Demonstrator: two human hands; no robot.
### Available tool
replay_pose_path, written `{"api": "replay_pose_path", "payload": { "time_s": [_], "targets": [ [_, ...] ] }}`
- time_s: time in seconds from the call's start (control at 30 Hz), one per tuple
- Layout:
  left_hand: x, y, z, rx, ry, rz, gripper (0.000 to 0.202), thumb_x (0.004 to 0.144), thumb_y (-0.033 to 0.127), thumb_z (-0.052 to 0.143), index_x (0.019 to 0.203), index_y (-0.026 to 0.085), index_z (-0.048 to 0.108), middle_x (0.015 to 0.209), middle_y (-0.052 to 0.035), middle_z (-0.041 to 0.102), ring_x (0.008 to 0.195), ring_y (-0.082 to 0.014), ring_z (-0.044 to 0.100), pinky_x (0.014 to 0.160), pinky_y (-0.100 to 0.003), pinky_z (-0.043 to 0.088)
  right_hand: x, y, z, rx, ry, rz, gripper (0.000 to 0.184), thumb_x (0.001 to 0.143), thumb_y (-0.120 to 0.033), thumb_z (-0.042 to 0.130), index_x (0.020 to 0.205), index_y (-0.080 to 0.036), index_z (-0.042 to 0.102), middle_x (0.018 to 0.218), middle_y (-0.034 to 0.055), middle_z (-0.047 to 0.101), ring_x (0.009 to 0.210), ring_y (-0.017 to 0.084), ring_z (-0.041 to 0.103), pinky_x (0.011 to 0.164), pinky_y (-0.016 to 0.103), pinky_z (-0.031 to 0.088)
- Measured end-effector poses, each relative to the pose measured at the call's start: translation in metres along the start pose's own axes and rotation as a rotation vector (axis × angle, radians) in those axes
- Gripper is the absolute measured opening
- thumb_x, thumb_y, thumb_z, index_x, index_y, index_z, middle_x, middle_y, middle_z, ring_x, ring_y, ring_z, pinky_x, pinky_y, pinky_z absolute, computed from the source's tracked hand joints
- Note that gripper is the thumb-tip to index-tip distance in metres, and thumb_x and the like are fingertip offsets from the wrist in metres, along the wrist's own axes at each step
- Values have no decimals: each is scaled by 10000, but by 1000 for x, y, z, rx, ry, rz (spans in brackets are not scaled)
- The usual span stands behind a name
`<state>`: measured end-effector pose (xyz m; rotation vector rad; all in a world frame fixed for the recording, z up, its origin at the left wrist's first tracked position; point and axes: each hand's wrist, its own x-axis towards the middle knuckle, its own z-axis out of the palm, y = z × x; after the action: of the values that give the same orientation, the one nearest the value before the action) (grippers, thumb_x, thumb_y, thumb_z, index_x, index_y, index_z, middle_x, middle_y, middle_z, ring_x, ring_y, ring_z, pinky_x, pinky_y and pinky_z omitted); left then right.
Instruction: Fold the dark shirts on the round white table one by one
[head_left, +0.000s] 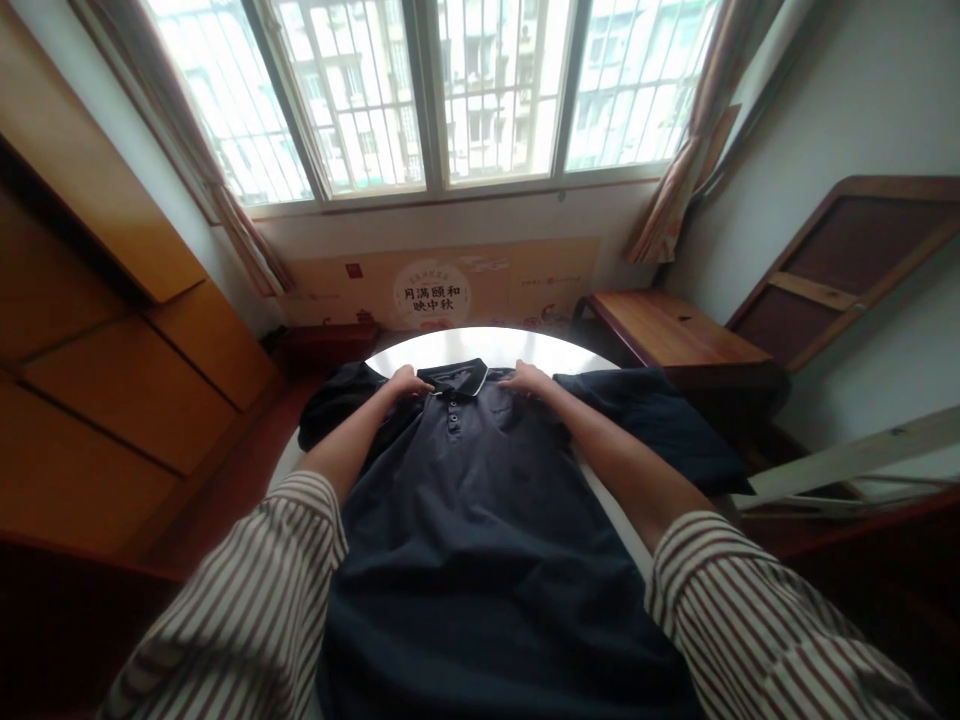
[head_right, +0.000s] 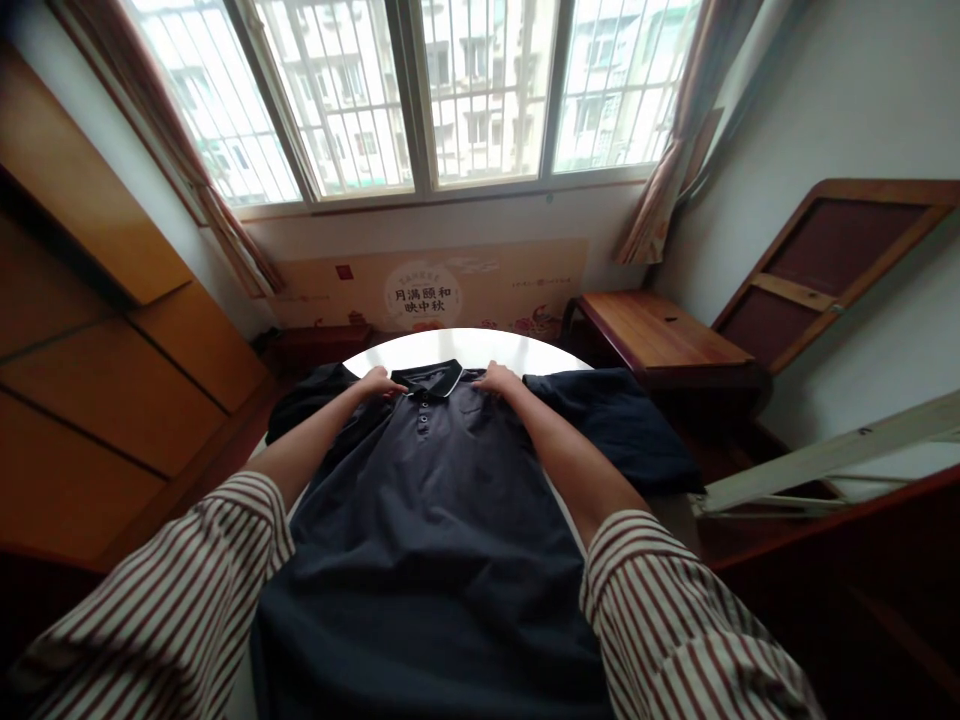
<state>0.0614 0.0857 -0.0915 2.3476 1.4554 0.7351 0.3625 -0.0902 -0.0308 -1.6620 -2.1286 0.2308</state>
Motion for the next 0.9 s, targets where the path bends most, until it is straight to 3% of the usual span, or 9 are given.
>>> {"api": "replay_pose_path", "payload": {
  "time_s": [0.17, 0.27, 0.37, 0.43, 0.5, 0.6, 0.77, 0.83, 0.9],
  "targets": [
    [8, -13, 3, -44, 53, -114, 107, 736, 219, 668, 781, 125, 642, 701, -54, 661, 683, -189, 636, 668, -294, 514, 57, -4, 12, -62, 3, 19, 364, 948, -363, 607, 1255, -168, 575, 1248, 92, 592, 1044, 229, 622, 870, 438, 544],
    [26, -8, -4, -65, 216, -119, 249, 795, 188, 610, 1031, 114, 631, 1020, -126, 666, 974, -219, 631, 859, -323, 509, 87, -5, 6, -92, 28, 31, 364, 950, -357, 605, 1262, -172, 570, 1255, 96, 590, 1056, 229, 618, 875, 437, 541],
    [47, 6, -11, -84, 385, -128, 414, 804, 103, 583, 1217, 102, 553, 1262, -183, 560, 1162, -227, 556, 998, -348, 461, 101, -4, -3, -110, 37, 30, 368, 953, -355, 601, 1269, -169, 566, 1263, 100, 585, 1057, 229, 615, 881, 444, 538],
    [50, 21, -11, -61, 363, -87, 490, 791, 46, 569, 1274, 109, 521, 1333, -188, 505, 1233, -233, 512, 1059, -366, 425, 99, -2, -3, -114, 20, 19, 370, 953, -359, 600, 1268, -168, 566, 1260, 98, 587, 1053, 229, 617, 880, 447, 539],
    [34, 40, -8, -17, 242, 29, 473, 791, 32, 565, 1255, 124, 546, 1326, -170, 513, 1262, -246, 495, 1089, -382, 405, 83, 1, 0, -114, -12, 4, 337, 949, -329, 608, 1237, -156, 589, 1225, 101, 612, 1038, 223, 626, 889, 425, 536],
    [-36, 74, -2, 13, -2, 267, 338, 868, 98, 532, 1195, 155, 599, 1252, -132, 571, 1198, -243, 549, 1060, -388, 436, 27, 7, 7, -103, -87, -87, 237, 941, -242, 603, 1143, -125, 647, 1121, 120, 666, 1011, 216, 641, 923, 360, 518],
    [-217, 121, -16, 13, -374, 446, 252, 975, 284, 471, 1162, 230, 632, 1135, -100, 638, 1029, -214, 615, 951, -356, 496, -129, 18, 2, -9, -241, -422, 241, 951, -339, 574, 1102, -182, 677, 1131, 128, 661, 1043, 242, 640, 905, 386, 545],
    [-277, 129, -27, 7, -484, 454, 385, 897, 478, 603, 1205, 247, 620, 1142, -108, 646, 1024, -244, 613, 963, -383, 495, -186, 25, 1, -9, -254, -461, 401, 868, -470, 668, 1164, -199, 668, 1211, 146, 648, 1140, 294, 608, 930, 435, 549],
    [-320, 131, -35, 27, -505, 428, 640, 770, 602, 703, 1293, 253, 581, 1211, -127, 633, 1087, -297, 589, 981, -427, 491, -229, 35, 4, -54, -221, -477, 567, 821, -508, 704, 1294, -209, 616, 1303, 160, 617, 1224, 338, 561, 930, 470, 558]
  ]
}}
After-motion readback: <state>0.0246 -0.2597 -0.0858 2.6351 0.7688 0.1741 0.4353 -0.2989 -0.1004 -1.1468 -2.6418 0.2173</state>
